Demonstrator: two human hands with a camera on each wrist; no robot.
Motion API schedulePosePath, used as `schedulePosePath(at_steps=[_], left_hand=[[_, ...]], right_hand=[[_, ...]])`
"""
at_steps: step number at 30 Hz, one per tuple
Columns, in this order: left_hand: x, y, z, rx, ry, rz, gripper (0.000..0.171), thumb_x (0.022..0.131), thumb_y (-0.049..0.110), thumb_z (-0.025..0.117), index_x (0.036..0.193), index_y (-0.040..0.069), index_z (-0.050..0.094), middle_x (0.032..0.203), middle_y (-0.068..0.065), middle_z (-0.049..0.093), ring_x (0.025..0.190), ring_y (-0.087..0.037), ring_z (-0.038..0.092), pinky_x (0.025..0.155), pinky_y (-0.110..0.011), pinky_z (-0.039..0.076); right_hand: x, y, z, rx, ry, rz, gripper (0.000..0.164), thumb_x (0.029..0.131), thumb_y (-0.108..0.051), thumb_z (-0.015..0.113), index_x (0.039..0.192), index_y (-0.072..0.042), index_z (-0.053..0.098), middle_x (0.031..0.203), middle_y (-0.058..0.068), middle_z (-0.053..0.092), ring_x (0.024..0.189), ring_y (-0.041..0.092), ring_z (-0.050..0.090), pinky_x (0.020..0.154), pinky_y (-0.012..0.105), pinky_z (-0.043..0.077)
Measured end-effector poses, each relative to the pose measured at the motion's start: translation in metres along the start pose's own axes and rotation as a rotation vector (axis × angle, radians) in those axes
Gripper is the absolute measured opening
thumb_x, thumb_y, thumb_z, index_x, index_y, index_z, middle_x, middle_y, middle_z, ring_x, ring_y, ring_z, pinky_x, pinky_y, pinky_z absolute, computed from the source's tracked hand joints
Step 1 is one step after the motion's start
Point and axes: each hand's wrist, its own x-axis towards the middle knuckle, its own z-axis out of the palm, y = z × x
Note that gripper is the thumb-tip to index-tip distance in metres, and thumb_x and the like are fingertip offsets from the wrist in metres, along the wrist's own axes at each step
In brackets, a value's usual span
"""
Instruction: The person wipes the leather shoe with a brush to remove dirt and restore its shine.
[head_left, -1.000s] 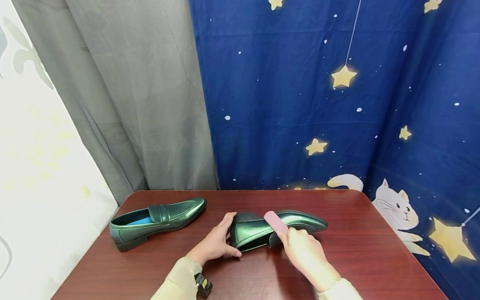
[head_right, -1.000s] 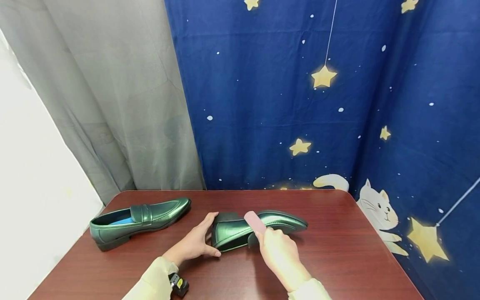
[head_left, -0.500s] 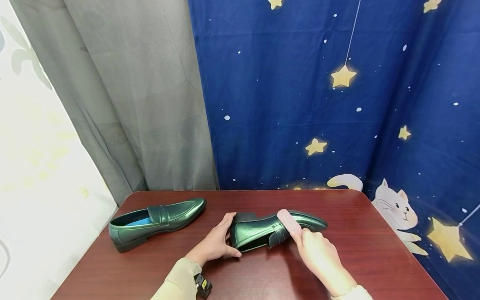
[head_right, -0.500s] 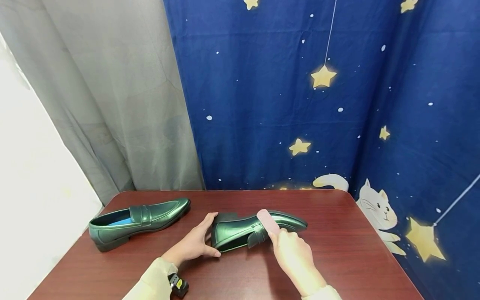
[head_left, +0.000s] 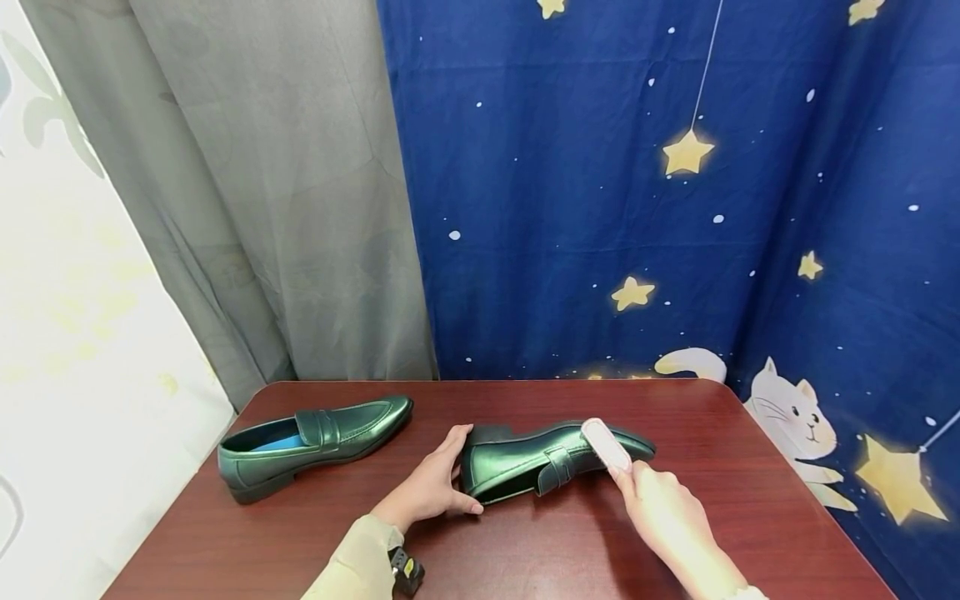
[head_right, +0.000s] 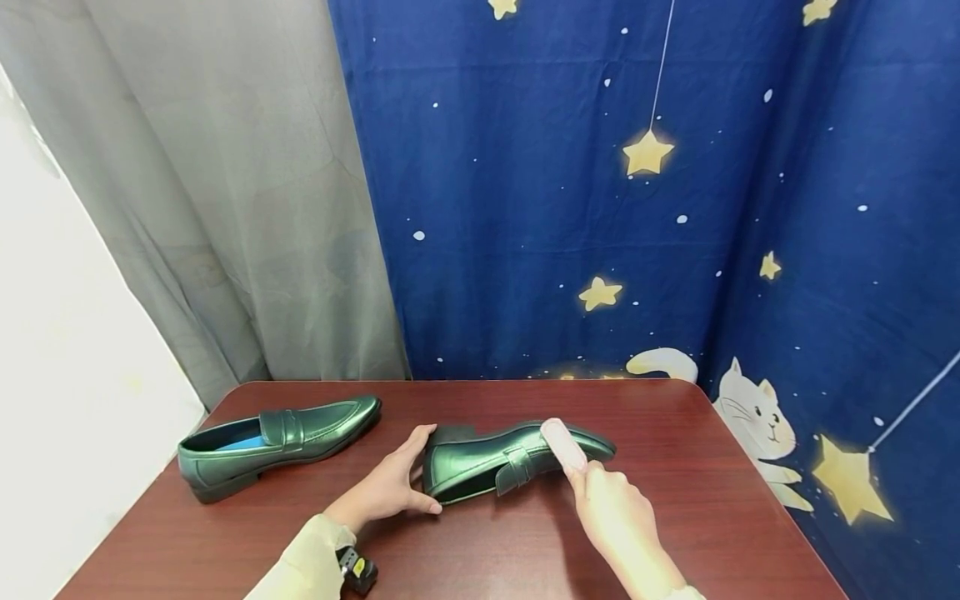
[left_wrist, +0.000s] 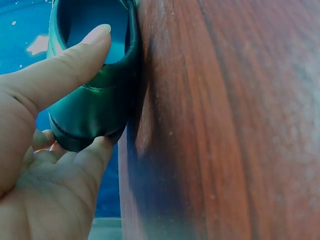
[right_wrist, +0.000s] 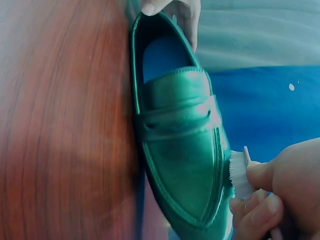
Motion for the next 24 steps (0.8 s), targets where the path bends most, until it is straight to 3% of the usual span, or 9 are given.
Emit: schedulePosePath(at_steps=[16,24], left_hand=[[0.001,-0.002,0.001,0.001,0.003,0.002,0.125,0.067,0.008,0.094,0.162,0.006,0.013,0.17,-0.017,0.005,0.153,-0.03,0.021,0.112,-0.048,0.041],[0.001,-0.002,0.001,0.005,0.003,0.001,0.124,0.068,0.008,0.094,0.162,0.007,0.014,0.17,-0.017,0.006,0.153,-0.03,0.023,0.112,-0.048,0.041]], right_hand=[[-0.005,0.045,-0.004,0.003,-0.044,0.048,0.029,0.102,-0.033,0.057,0.094,-0.005,0.059,0.08,0.019,0.067,0.07,0.036,0.066,0.055,0.052,0.046],[-0.006,0.054,-0.004,0.004,-0.051,0.059,0.031,0.103,-0.035,0.055,0.093,-0.006,0.058,0.081,0.02,0.067,0.071,0.037,0.066,0.056,0.052,0.045]])
